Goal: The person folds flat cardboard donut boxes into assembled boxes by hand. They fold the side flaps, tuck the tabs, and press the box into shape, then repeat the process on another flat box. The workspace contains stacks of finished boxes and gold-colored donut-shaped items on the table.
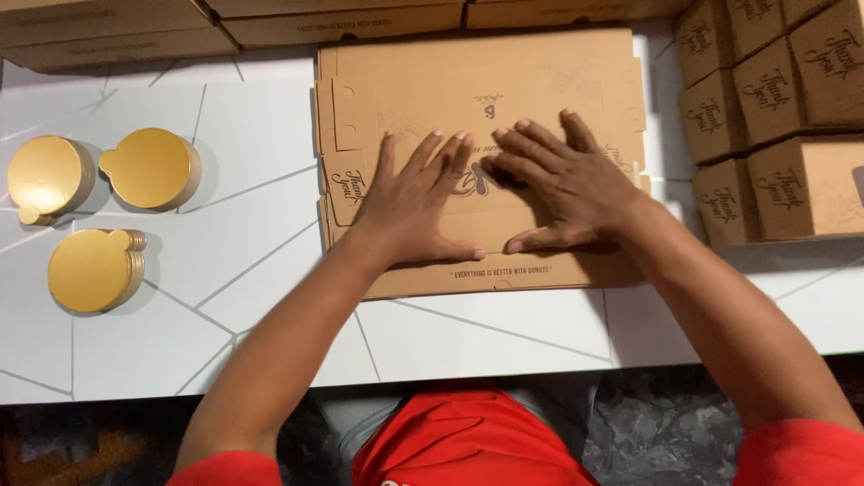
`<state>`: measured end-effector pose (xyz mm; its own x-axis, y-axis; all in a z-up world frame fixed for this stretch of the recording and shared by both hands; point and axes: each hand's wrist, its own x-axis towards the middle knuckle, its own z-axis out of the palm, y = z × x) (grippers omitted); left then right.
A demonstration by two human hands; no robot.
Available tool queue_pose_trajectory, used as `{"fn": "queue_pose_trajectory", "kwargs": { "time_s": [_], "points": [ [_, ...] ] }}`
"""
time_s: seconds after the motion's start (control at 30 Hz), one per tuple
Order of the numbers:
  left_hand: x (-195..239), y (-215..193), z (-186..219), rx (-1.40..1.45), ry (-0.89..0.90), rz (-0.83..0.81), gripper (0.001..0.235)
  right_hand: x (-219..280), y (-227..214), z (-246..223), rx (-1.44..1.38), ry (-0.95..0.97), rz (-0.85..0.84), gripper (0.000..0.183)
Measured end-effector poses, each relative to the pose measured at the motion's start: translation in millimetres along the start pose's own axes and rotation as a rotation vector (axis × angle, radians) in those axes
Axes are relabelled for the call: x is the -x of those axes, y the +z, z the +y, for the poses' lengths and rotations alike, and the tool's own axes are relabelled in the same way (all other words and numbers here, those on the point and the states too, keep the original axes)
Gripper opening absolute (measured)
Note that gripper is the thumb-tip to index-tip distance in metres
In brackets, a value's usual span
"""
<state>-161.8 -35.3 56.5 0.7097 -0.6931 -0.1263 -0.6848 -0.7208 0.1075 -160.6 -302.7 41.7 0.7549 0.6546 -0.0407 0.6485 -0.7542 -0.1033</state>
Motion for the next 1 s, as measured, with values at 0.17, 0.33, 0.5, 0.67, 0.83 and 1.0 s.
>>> {"fn": "queue_pose_trajectory", "kwargs": {
  "time_s": [0.17,0.33,0.5,0.67,0.83,1.0],
  "points": [
    [0,4,0,0.011,0.008,-0.015,0.134,3,1,-1,-0.004,-0.051,0.048,0.121],
    [20,2,-16,-0.040,-0.019,-0.003,0.130,27,4,20,0.002,0.031,0.014,0.118],
    [-14,-3,14,-0.081,0.024,-0.011,0.123,-6,13,-7,0.073,-0.062,0.095,0.111],
    [14,-3,-16,0.001,-0.033,-0.040,0.122,21,7,4,0.083,-0.092,0.166,0.102],
    [41,6,-50,0.120,-0.150,-0.001,0.118,48,5,16,0.038,-0.020,0.090,0.099],
    [32,6,-62,0.121,-0.037,0.075,0.113,47,-4,33,-0.032,0.121,0.123,0.084]
  ]
}}
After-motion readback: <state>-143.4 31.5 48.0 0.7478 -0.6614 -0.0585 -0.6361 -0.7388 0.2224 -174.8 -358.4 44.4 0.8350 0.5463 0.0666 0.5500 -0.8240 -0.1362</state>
